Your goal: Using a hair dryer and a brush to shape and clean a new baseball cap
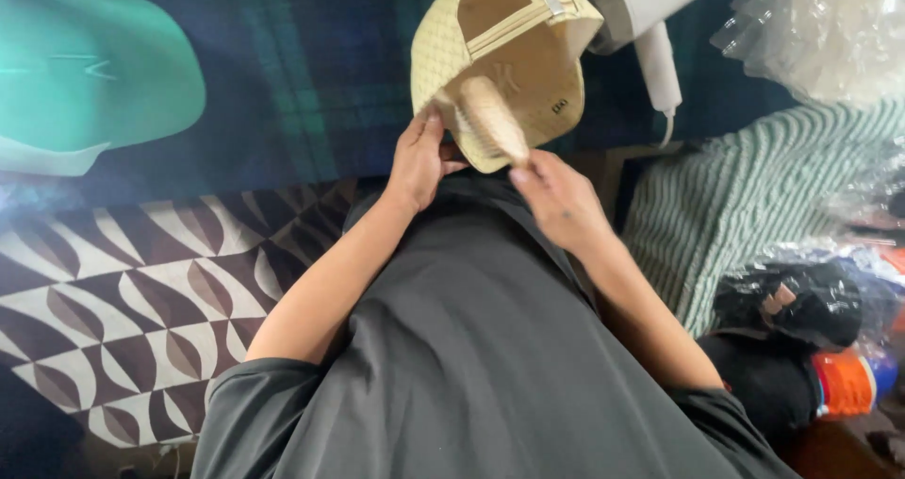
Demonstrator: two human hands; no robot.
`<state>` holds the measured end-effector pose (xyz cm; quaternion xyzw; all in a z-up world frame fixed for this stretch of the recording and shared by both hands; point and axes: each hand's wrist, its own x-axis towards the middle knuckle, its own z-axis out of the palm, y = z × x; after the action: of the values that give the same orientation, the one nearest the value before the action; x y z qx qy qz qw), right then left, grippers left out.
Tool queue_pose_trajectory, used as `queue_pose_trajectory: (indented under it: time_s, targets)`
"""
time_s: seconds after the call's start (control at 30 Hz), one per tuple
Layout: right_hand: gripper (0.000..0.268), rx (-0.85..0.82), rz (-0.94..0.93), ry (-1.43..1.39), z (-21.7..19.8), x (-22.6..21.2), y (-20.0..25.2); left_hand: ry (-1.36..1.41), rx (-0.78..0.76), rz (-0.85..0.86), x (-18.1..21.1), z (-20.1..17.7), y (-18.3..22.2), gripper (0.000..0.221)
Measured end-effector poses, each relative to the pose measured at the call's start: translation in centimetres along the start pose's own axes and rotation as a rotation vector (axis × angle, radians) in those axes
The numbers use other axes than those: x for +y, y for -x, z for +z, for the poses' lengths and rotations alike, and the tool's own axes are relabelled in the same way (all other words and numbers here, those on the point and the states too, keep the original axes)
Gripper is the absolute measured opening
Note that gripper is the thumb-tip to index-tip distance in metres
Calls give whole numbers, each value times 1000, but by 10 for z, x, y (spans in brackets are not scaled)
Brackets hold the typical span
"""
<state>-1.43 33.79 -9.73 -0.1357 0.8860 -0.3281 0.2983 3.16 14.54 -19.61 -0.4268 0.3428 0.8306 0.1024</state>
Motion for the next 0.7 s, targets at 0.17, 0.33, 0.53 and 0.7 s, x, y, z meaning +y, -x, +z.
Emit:
queue_pose_trajectory:
  time_s: [0.17,0.33,0.53,0.7]
  targets:
    - [35,149,-41,398,-16,36,-17,-50,36,106,-3,-14,3,54]
    - [23,420,-319,409,0,37,-17,-397,43,284,-7,-30,-1,50]
    - [33,452,-168,705,-14,76,-37,-503,210,405,21,-50,5,36]
    - [37,243,4,201,10,60,-30,-40,-141,317,-13,-51,-1,74]
